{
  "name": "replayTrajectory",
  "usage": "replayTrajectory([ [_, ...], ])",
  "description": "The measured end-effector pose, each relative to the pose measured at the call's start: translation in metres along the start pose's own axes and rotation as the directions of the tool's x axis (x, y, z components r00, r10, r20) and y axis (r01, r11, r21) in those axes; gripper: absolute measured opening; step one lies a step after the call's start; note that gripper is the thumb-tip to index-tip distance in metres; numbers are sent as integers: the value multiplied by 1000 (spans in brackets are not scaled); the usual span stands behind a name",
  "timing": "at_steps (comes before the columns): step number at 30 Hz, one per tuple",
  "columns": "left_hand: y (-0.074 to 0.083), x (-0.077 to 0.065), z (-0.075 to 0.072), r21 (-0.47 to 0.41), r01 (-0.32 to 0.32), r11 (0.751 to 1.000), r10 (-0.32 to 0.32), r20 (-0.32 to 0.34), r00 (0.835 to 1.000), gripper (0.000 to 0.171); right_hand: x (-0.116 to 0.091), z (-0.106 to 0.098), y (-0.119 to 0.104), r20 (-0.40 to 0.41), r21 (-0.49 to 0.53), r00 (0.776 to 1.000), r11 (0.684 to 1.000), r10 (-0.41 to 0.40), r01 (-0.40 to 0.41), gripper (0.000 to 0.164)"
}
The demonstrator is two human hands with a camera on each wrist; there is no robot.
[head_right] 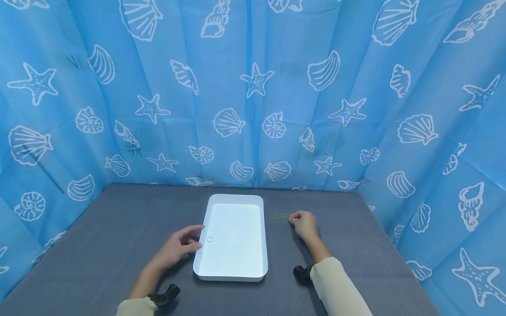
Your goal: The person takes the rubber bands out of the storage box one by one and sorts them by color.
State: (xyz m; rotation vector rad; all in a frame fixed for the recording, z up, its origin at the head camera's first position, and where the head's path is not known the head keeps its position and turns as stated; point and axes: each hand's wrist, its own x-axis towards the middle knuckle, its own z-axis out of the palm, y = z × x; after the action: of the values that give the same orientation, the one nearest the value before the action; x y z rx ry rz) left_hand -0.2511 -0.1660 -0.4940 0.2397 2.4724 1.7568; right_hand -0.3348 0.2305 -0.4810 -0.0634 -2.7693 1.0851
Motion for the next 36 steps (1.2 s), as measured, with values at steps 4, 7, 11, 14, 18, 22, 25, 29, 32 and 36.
replayTrajectory([
  [4,1,-1,-1,2,-3,1000,3,0,1000,52,1,0,-1,4,-8,1000,1000,17,-16,9],
  [7,1,-1,-1,0,-1,1000,1,2,1000,52,1,0,-2,6,-20,999,999,36,-36,9],
  [11,2,-1,0,3,-3,1000,3,0,1000,52,2,0,-4,4,-31,999,998,48,-48,9],
  [14,2,-2,0,5,-9,1000,9,0,1000,52,2,0,-4,0,-34,999,998,44,-44,9],
  [18,1,-2,0,6,-16,1000,16,0,1000,52,3,0,-3,4,-18,999,999,48,-48,9],
  [22,0,-1,0,0,-20,1000,20,0,1000,52,2,-1,-3,19,47,998,997,68,-68,10],
  [25,-1,-1,0,-4,-20,1000,20,-2,1000,52,2,-2,-2,37,115,996,990,79,-83,11],
  [29,-1,0,0,-2,-14,1000,14,-6,1000,52,3,-4,-3,50,194,995,977,85,-93,14],
  [32,-1,0,0,2,-9,1000,9,-8,1000,52,5,-6,-7,51,235,994,967,93,-102,16],
  [36,0,-1,0,6,-10,1000,10,-9,1000,52,8,-10,-18,43,249,995,964,87,-95,17],
])
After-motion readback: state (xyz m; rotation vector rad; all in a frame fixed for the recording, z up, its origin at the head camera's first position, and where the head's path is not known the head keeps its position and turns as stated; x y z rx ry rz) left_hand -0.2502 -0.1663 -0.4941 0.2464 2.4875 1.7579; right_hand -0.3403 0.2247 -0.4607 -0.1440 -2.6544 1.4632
